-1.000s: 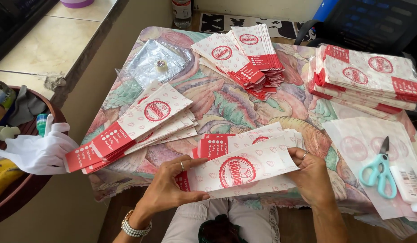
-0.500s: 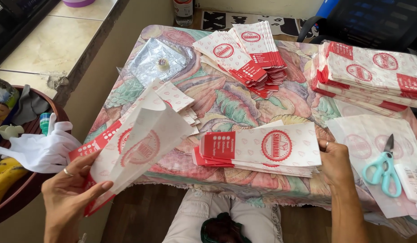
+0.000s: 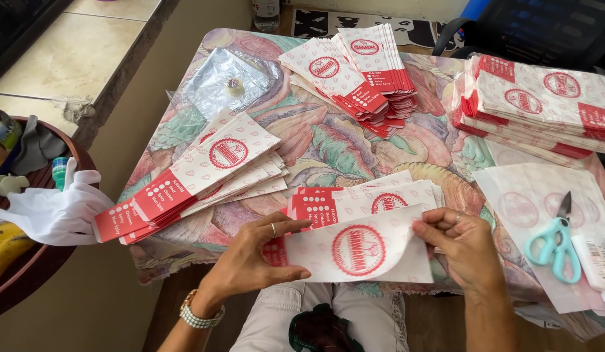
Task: Folding and stacking printed paper bags on a table at a packaging station.
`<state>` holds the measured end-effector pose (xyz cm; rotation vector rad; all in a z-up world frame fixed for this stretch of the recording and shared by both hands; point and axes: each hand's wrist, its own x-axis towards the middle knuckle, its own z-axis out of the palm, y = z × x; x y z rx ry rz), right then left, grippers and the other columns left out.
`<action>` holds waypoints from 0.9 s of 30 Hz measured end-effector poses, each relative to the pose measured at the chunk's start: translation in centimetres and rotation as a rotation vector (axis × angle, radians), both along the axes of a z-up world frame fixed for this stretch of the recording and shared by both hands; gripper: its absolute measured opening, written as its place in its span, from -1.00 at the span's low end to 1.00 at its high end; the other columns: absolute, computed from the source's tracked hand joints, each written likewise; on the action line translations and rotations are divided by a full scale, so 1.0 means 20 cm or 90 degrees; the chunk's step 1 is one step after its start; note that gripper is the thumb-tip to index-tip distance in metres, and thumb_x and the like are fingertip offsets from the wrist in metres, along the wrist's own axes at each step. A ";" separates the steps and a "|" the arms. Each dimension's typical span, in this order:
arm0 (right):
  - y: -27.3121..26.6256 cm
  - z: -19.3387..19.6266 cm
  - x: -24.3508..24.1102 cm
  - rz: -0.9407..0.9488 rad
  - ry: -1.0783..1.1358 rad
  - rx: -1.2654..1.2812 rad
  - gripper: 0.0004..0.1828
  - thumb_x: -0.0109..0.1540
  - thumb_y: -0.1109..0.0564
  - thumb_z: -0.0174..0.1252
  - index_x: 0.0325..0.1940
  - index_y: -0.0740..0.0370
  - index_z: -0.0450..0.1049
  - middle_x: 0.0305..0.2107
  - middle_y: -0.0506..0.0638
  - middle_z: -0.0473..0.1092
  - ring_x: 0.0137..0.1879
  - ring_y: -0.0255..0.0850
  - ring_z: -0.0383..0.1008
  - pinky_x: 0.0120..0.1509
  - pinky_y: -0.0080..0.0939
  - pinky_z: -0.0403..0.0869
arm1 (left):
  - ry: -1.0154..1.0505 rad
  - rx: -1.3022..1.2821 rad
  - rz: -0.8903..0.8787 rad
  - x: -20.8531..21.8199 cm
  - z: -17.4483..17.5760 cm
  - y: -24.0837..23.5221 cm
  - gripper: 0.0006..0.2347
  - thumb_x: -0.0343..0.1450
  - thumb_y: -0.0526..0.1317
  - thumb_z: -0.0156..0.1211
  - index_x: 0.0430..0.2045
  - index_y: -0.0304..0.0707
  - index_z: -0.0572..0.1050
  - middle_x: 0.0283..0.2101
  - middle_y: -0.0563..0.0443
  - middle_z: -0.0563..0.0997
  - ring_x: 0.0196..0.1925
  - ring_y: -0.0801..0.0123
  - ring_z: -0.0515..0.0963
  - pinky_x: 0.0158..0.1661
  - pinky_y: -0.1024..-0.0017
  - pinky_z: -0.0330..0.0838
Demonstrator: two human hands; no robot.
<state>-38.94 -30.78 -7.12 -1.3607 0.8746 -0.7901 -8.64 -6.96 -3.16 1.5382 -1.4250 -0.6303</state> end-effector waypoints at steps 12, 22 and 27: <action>-0.18 0.08 -0.11 -0.172 0.367 -0.143 -0.77 0.27 0.18 0.35 0.00 0.27 0.65 -0.21 0.05 0.59 -0.14 -0.37 0.44 -0.17 -0.36 0.43 | -0.462 0.228 0.296 0.76 -0.22 0.08 -0.19 0.16 0.23 0.48 0.17 -0.33 0.33 0.23 -0.30 0.31 0.22 -0.18 0.32 0.15 0.04 0.27; -0.16 0.07 -0.14 -0.169 0.368 -0.184 -0.82 0.35 0.28 0.23 0.04 0.29 0.63 -0.29 0.08 0.56 -0.31 -0.25 0.53 -0.29 -0.33 0.45 | -0.532 0.178 0.340 0.72 -0.27 0.07 -0.22 0.16 0.17 0.49 0.22 -0.33 0.46 0.12 -0.14 0.59 0.24 -0.01 0.44 0.10 0.11 0.31; -0.14 0.07 -0.13 -0.158 0.358 -0.180 -0.83 0.33 0.22 0.28 -0.01 0.30 0.63 -0.34 0.06 0.55 -0.33 -0.27 0.50 -0.28 -0.29 0.51 | -0.519 0.179 0.348 0.69 -0.28 0.07 -0.24 0.15 0.10 0.53 0.21 -0.35 0.47 0.09 -0.09 0.57 0.10 -0.05 0.45 -0.03 0.11 0.39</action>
